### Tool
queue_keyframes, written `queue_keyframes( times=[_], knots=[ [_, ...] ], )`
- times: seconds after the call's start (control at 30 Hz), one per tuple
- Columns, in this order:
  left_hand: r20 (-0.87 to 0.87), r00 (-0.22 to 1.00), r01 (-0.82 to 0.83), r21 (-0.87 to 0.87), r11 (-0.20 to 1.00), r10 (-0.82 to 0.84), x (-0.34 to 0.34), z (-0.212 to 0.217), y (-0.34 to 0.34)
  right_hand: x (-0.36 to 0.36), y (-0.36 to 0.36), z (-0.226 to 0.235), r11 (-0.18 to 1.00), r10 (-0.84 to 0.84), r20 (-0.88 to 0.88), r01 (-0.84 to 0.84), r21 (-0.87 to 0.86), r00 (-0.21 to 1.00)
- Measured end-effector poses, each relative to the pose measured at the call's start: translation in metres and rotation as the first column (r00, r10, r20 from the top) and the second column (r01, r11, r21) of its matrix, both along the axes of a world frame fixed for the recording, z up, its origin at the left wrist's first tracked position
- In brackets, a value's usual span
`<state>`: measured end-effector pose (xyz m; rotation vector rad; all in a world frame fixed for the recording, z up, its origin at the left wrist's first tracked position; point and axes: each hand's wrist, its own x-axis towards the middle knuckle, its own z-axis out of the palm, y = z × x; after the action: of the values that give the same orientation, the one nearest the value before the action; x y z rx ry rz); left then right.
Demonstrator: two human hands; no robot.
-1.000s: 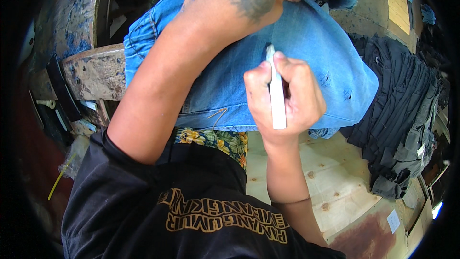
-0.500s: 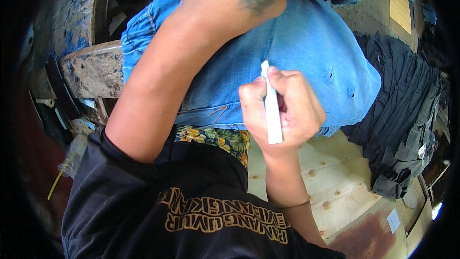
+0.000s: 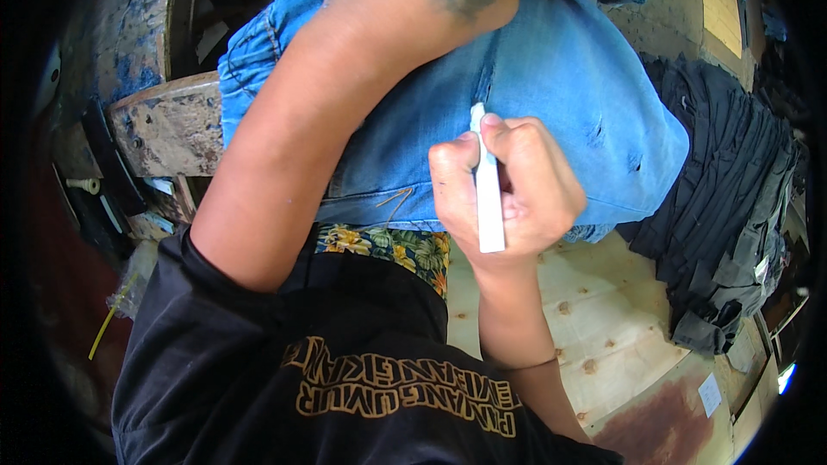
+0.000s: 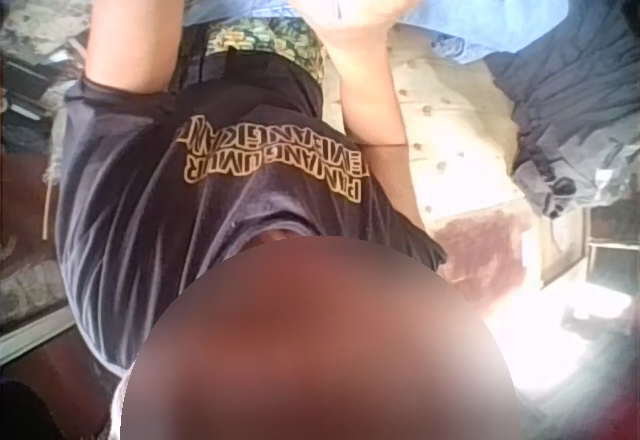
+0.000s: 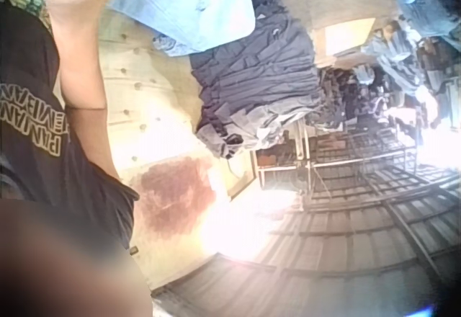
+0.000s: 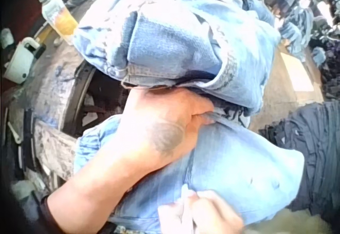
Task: The person uses a white chalk-like tool to mark and pull threads on a pair of light blue jeans, creating distressed holes. They repeatedly mark areas, pull threads, and inspect the fabric to achieve a worn look.
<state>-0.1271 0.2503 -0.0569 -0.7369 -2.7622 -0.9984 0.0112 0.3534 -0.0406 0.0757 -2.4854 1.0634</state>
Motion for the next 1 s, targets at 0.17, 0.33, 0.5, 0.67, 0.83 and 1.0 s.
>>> queue_keyframes(
  times=[0.17,0.33,0.5,0.67,0.83,1.0],
  knots=[
    [-0.074,0.997,0.007,-0.006,1.0,-0.008,-0.001,0.0,0.0,-0.011,-0.003,-0.013,0.996,-0.088,-0.098,0.087,-0.018,0.991],
    [0.019,1.0,-0.016,0.058,0.998,0.015,0.0,-0.005,0.0,-0.008,-0.001,-0.012,0.999,-0.028,0.013,0.029,-0.023,1.0],
    [0.047,0.999,-0.024,0.028,0.999,0.023,0.0,-0.005,0.001,-0.002,0.0,-0.01,1.0,-0.003,-0.046,0.003,-0.005,0.999],
    [0.062,0.998,-0.002,0.035,0.999,-0.001,-0.001,-0.004,0.002,-0.007,-0.007,-0.018,0.994,-0.11,-0.129,0.108,-0.029,0.986],
    [0.02,1.0,-0.02,0.058,0.998,0.019,0.0,-0.008,-0.001,-0.004,-0.004,-0.015,0.999,-0.036,-0.003,0.036,-0.024,0.999],
    [0.001,1.0,-0.001,-0.006,1.0,0.001,0.0,-0.001,-0.001,0.001,0.001,-0.01,1.0,-0.013,-0.013,0.012,-0.025,1.0]
  ],
)
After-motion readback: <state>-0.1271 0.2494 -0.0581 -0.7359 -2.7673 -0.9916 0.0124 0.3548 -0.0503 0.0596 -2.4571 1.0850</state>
